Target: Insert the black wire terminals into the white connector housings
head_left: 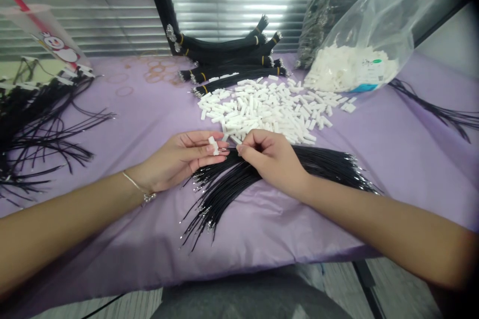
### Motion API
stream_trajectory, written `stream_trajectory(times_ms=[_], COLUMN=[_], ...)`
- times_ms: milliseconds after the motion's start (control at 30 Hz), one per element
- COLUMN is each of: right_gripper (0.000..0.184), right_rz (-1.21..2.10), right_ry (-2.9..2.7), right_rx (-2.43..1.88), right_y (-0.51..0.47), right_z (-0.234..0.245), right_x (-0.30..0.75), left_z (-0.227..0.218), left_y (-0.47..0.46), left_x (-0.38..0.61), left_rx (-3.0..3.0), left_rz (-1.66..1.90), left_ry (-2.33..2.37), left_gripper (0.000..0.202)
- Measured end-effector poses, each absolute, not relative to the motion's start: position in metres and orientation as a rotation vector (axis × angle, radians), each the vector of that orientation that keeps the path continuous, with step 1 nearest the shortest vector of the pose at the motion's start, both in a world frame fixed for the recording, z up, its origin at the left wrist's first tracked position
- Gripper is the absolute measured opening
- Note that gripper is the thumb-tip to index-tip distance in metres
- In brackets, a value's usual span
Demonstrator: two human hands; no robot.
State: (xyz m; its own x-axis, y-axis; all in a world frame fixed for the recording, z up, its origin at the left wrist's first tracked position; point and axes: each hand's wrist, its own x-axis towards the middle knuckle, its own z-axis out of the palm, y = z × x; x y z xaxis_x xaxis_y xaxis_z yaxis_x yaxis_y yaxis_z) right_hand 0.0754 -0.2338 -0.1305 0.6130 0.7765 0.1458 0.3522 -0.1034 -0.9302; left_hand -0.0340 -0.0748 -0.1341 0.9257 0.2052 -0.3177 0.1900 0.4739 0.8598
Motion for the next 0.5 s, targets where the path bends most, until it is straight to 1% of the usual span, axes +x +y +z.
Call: stream_trajectory(times_ms=[500], right_gripper=[0.021], right_rz=[0.426], right_ry=[-1.013], right_rx=[-1.744], right_y=[-0.2344], right_z=[-0.1303], right_x=[0.0746], left_z=[-0.131], left_y=[-0.0787], left_x=[-0.0345], left_rx=[1.106], left_rz=[0.042], left_ry=[0.435], left_gripper=[0.019])
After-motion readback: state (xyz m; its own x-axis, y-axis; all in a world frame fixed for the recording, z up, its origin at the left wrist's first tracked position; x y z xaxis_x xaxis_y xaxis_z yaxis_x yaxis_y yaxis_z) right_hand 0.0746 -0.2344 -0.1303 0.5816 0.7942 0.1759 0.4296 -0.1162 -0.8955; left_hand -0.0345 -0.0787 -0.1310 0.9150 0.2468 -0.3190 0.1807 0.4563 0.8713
